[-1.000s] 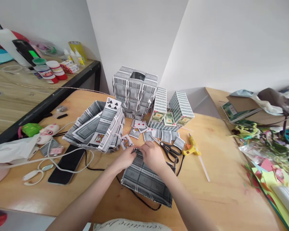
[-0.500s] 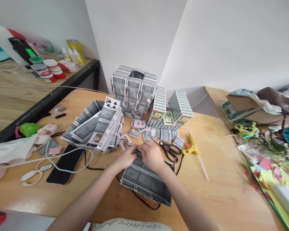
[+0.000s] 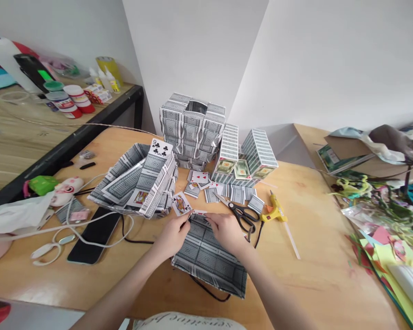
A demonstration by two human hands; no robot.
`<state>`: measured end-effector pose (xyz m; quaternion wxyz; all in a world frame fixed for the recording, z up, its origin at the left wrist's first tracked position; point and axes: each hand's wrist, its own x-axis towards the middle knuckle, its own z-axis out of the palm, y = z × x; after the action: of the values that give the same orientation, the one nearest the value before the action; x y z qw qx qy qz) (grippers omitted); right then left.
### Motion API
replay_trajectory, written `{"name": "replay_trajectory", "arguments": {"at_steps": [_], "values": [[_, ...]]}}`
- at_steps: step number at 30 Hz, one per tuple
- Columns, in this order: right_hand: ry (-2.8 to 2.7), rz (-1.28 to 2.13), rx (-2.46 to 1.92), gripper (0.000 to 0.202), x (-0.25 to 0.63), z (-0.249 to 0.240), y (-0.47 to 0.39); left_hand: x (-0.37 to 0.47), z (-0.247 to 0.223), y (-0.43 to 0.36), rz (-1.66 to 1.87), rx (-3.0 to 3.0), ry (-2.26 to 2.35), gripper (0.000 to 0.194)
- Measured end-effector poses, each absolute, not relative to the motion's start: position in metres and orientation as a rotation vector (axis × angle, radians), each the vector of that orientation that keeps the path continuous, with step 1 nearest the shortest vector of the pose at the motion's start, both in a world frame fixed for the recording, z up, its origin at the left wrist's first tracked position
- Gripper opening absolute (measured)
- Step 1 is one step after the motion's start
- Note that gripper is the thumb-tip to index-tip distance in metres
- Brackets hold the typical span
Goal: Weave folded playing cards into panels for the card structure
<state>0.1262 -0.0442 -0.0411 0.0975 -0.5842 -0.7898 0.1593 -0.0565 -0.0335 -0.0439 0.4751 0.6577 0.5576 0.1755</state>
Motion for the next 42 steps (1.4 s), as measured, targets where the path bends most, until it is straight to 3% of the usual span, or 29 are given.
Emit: {"name": "replay_trajectory", "arguments": {"at_steps": [12, 22, 31, 42], "values": [[-2.376, 0.466, -1.706, 0.03, 0.12, -0.041, -0.032, -0.049, -0.057, -0.022, 0.589, 1.626, 1.292, 0.042], [-2.165, 0.727, -1.794, 0.035, 0.133, -0.024, -0.037, -0.052, -0.05, -0.02, 0.602, 1.748, 1.291, 0.05], [-1.888, 0.817, -1.693, 0.024, 0.143, -0.027, -0.044, -0.034, -0.045, -0.003, 0.677, 1.754, 1.097, 0.023], [-1.96, 0.668, -1.846, 0.019, 0.138, -0.041, -0.046, -0.024, -0.045, 0.0, 0.56, 1.793, 1.191, 0.019]]}}
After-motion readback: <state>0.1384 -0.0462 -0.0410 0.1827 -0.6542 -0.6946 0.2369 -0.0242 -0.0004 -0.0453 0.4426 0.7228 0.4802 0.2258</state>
